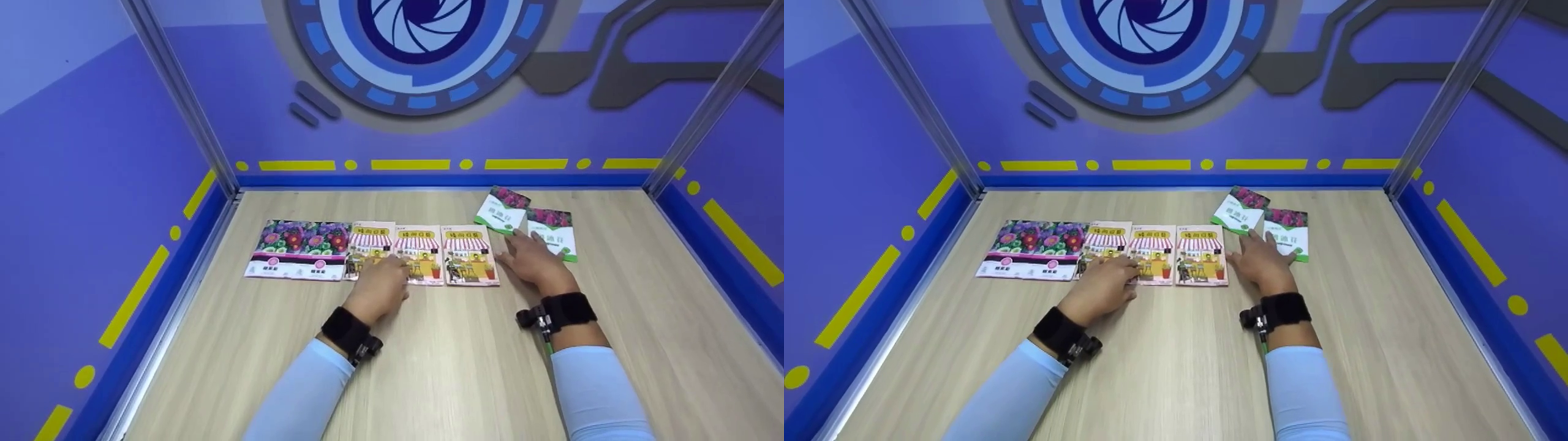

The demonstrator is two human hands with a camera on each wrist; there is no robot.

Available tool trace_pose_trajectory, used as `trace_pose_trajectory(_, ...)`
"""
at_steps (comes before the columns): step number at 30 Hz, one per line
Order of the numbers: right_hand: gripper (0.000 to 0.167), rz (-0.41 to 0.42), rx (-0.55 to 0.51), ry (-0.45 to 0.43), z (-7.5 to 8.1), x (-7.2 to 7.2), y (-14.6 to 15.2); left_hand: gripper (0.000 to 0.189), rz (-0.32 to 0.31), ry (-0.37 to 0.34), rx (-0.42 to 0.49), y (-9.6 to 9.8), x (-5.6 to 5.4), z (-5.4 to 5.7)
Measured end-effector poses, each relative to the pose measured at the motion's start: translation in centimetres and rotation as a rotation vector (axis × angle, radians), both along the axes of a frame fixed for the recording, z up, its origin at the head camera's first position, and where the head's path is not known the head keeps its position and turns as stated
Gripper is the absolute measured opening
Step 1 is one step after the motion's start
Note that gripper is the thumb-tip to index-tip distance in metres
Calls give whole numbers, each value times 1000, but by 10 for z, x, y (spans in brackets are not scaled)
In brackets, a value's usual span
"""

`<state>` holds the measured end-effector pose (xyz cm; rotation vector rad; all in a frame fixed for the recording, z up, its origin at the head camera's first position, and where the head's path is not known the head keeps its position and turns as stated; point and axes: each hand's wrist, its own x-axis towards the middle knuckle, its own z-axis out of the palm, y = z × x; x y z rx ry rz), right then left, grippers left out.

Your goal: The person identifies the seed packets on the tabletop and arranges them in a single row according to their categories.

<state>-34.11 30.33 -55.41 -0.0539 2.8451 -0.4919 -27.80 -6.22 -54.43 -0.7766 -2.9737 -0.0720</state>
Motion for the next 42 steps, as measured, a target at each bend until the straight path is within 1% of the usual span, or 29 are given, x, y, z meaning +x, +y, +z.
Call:
trace_pose_trajectory(5,77,-17,1,-5,4,4,20,41,1,-11,7,0,1,0)
trace_pose_trajectory(8,75,-23,-6,8,8,6,35,43,5,-23,-2,0,1,0)
trace_pose_trajectory(10,72,-21,-9,22,11,9,45,40,6,-22,-7,-1,1,0)
trace_pose_trajectory(14,67,-44,-9,29,18,14,63,34,5,-15,3,-1,0,0)
trace_pose_trajectory(18,62,-65,-23,36,24,19,75,36,-8,-22,12,-2,-1,1)
trace_pose_trajectory(21,57,-57,-41,79,25,20,73,36,-21,-27,7,-2,-2,2)
trace_pose_trajectory(23,55,-48,-49,127,23,20,68,35,-31,-24,11,-1,-2,2)
trace_pose_trajectory(26,56,-31,-43,174,19,19,58,34,-41,-21,19,0,-1,3)
trace_pose_trajectory(28,58,-25,-38,174,16,17,52,35,-46,-15,20,0,-1,3)
trace_pose_trajectory(31,62,-12,-37,143,11,12,43,35,-50,-15,22,1,-1,1)
trace_pose_trajectory(33,61,0,-32,128,8,9,39,35,-50,-22,40,2,-1,1)
trace_pose_trajectory(38,50,45,26,161,6,7,31,35,-38,-41,89,4,-1,-1)
trace_pose_trajectory(42,40,41,38,164,12,9,23,35,-13,-50,95,4,-1,-2)
